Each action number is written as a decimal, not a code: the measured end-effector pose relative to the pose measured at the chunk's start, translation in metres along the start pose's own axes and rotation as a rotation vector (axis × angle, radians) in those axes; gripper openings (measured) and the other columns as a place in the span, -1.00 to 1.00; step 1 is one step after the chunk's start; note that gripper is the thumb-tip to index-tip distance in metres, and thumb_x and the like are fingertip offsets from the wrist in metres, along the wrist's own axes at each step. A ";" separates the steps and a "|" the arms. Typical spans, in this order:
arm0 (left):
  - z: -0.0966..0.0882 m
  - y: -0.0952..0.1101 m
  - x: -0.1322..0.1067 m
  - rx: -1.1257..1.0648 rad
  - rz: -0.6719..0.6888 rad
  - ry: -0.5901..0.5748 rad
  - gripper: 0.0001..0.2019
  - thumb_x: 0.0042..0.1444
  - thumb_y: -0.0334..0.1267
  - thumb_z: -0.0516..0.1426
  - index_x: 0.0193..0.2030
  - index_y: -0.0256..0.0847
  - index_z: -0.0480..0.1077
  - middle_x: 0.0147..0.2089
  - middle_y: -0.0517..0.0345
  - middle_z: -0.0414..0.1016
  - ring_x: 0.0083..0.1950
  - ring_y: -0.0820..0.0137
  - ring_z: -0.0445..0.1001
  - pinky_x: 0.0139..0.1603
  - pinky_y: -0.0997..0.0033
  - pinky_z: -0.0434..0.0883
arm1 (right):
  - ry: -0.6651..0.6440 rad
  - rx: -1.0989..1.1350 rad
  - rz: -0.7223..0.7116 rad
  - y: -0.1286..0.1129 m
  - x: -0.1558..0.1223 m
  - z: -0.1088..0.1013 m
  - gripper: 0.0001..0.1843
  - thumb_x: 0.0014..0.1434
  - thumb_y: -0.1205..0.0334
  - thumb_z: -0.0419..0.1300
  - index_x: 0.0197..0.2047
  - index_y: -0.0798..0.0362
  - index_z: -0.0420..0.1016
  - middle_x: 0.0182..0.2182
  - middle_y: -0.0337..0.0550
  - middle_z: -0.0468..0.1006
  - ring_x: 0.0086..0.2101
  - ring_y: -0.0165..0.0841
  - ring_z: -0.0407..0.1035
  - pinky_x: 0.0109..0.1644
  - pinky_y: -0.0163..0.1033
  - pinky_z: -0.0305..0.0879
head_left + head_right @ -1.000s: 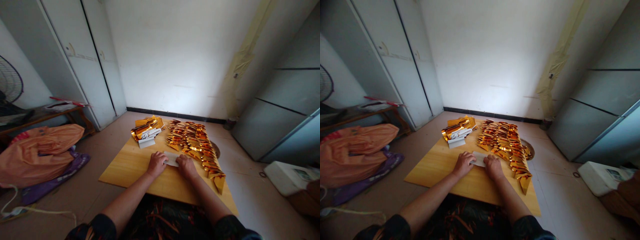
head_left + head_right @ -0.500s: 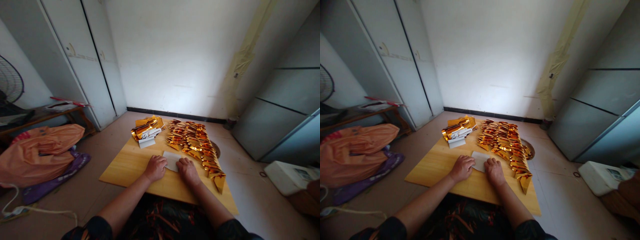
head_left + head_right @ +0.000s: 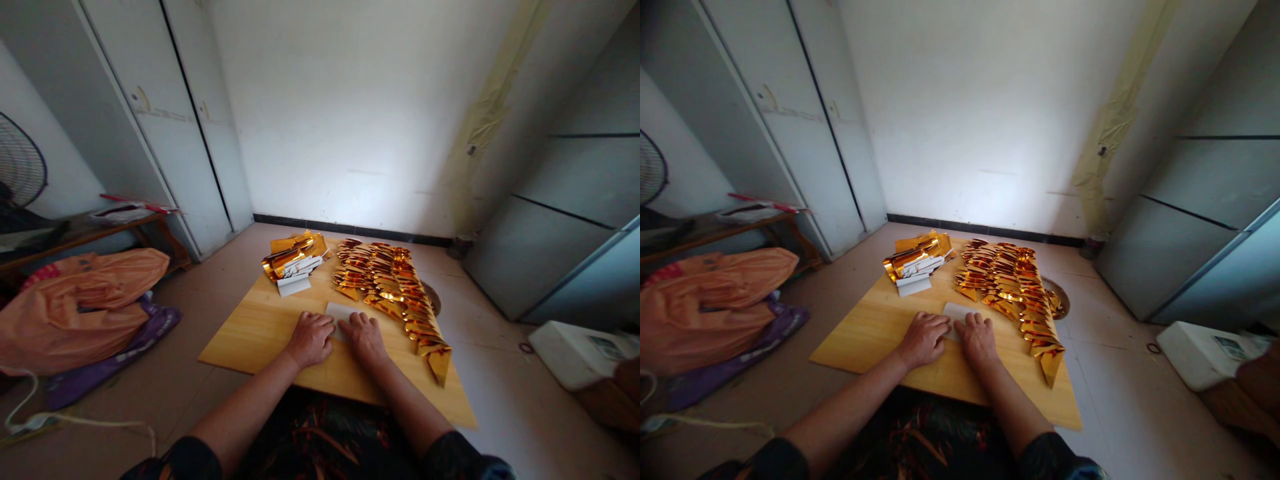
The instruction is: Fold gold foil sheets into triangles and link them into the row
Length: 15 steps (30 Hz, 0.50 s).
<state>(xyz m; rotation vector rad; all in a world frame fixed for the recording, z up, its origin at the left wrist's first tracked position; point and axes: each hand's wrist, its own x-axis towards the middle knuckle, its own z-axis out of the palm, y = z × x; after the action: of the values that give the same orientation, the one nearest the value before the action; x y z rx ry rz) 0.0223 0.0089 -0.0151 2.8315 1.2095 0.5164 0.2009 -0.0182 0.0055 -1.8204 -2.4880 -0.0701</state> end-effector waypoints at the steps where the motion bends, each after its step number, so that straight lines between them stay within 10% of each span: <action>1: 0.000 0.000 0.000 -0.002 -0.007 -0.002 -0.79 0.02 -0.33 0.08 -0.19 -0.16 0.44 -0.12 0.02 0.46 -0.05 0.23 0.37 -0.02 0.17 0.17 | -0.006 0.001 0.002 0.001 0.000 0.001 -0.68 0.29 0.25 -0.03 0.05 -0.18 0.38 -0.11 -0.05 0.37 -0.10 -0.22 0.18 -0.12 -0.16 0.05; 9: -0.001 0.001 0.009 -0.035 -0.046 -0.002 -0.87 0.08 -0.29 0.07 -0.29 -0.16 0.45 -0.22 0.08 0.49 -0.13 0.28 0.38 -0.07 0.22 0.14 | 0.019 0.109 0.168 0.021 -0.005 -0.006 -0.74 0.26 0.29 -0.03 -0.21 -0.04 0.50 -0.15 -0.13 0.44 -0.11 -0.29 0.25 -0.11 -0.25 0.12; 15: 0.005 0.000 0.019 -0.022 -0.080 0.048 -0.87 0.15 -0.31 0.07 -0.31 -0.16 0.45 -0.30 0.11 0.49 -0.18 0.32 0.38 -0.13 0.27 0.14 | 0.015 0.136 0.314 0.016 0.026 -0.011 -0.70 0.18 0.24 0.04 -0.03 0.02 0.41 -0.10 -0.04 0.48 -0.04 -0.22 0.27 -0.07 -0.21 0.15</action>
<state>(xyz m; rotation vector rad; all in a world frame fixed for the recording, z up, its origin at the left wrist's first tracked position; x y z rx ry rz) 0.0360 0.0230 -0.0144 2.7549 1.3106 0.5934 0.2089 0.0107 0.0188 -2.1119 -2.1079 0.0968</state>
